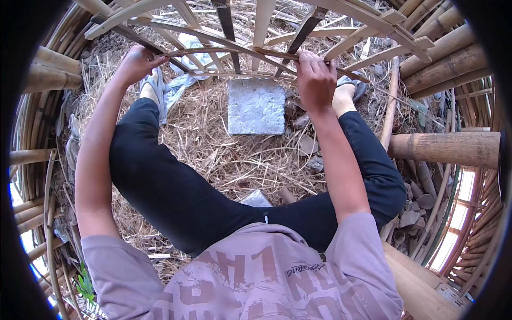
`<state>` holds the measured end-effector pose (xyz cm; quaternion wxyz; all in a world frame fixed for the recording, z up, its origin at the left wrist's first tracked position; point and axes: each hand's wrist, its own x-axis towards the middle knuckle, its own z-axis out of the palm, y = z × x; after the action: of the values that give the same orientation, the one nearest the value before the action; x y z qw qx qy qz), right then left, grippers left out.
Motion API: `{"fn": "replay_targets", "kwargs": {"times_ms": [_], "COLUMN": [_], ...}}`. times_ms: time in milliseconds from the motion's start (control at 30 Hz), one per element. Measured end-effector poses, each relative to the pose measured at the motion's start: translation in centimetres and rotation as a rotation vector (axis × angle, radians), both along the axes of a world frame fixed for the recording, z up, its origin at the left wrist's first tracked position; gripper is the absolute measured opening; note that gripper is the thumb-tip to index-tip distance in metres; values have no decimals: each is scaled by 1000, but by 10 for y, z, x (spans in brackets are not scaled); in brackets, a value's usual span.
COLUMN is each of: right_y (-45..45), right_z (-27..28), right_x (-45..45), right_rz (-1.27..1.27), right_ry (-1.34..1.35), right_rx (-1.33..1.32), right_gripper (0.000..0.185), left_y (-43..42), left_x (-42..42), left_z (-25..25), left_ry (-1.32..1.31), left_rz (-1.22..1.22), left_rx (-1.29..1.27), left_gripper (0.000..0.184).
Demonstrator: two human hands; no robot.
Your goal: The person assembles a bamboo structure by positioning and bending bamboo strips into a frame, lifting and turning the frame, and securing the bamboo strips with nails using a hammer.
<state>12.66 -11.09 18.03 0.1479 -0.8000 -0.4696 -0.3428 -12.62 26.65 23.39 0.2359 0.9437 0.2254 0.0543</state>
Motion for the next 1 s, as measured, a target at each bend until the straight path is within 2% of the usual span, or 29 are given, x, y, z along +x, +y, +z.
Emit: {"fn": "replay_targets", "kwargs": {"times_ms": [100,200,300,600,1000], "right_y": [0,0,-1,-4,-3], "right_z": [1,3,1,-6,-9], "right_x": [-3,-7,-7,-3,-1], "right_rz": [8,45,53,51,66], "right_ry": [-11,11,3,51,89], "right_rx": [3,30,22,31,61], "right_gripper": [32,28,32,36,39], "left_y": [-5,-2,-7,-11,-5], "left_x": [-1,-3,-1,1,5], "left_z": [6,3,10,9,7], "left_ry": [59,38,146,56,112], "left_rz": [54,17,95,21,19], "left_rx": [-55,125,48,-61,-103], "left_gripper": [36,40,41,34,36]}}
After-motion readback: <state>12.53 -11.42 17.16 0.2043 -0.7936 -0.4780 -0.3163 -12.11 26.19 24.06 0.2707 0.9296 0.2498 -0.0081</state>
